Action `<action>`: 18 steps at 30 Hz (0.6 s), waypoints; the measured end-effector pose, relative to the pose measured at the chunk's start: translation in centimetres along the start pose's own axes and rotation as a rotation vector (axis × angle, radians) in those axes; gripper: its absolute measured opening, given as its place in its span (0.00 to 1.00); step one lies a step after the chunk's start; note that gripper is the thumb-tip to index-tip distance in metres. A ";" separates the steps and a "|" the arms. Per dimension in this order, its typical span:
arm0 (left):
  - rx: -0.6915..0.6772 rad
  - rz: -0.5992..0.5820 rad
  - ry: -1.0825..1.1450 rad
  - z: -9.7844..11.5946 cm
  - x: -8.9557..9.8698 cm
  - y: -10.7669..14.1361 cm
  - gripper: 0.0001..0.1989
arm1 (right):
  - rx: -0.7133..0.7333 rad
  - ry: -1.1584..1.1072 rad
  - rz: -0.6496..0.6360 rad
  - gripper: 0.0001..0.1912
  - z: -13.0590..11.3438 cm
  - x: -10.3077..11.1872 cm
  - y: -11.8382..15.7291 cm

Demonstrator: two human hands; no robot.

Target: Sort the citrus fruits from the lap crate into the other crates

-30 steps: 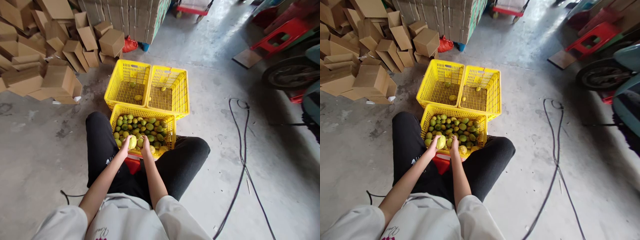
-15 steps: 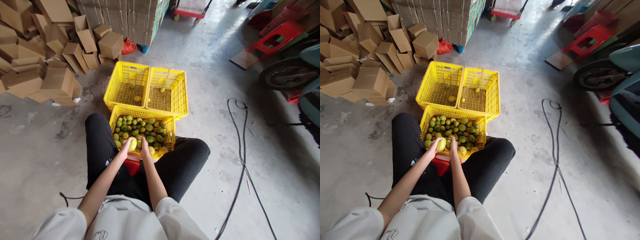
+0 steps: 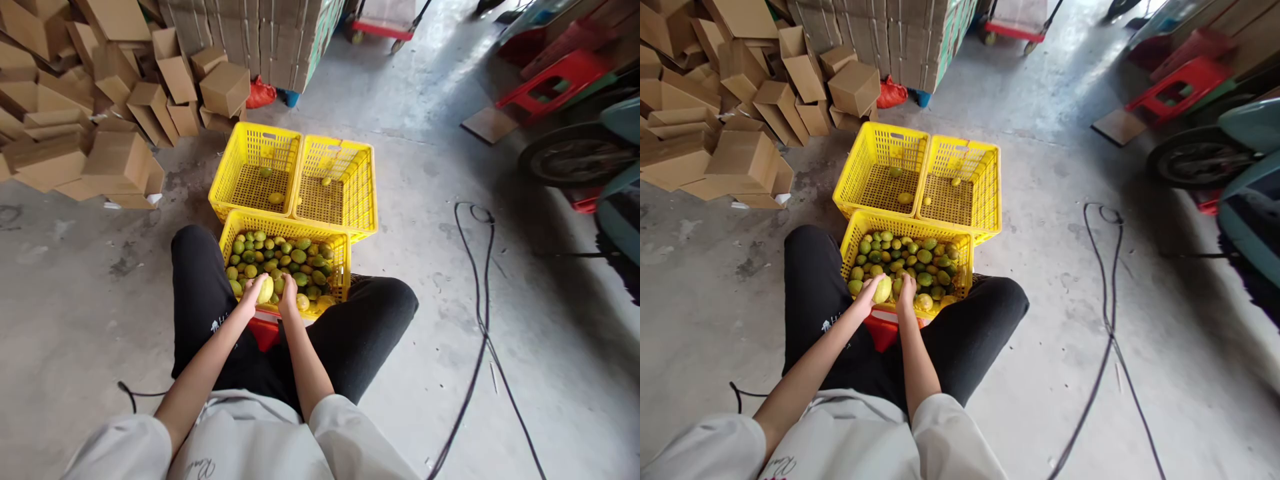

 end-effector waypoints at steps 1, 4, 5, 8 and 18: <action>0.016 0.007 -0.019 0.1 -0.1 0.2 0.11 | -0.023 0.003 0.012 0.08 0.1 0.1 0.0; 0.044 -0.007 -0.036 0.4 -0.6 0.8 0.12 | -0.054 0.039 -0.001 0.07 0.3 0.2 -0.2; 0.048 -0.001 -0.036 0.5 -0.7 1.0 0.12 | -0.056 0.047 -0.010 0.07 0.3 0.2 -0.2; 0.095 0.035 -0.031 0.6 -0.9 1.4 0.13 | -0.079 0.043 -0.015 0.07 0.4 0.2 -0.3; 0.106 0.099 0.129 -0.2 0.0 0.1 0.14 | 0.099 -0.060 -0.062 0.11 -1.2 0.4 0.6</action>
Point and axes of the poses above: each hand's wrist, its own y-axis away from the middle knuckle, its own x-axis out of the back of the hand, z = x × y, the point moved 4 cm from there along -y, towards the middle knuckle, and after that the axes turned 8 degrees about y, right-handed, at the moved point
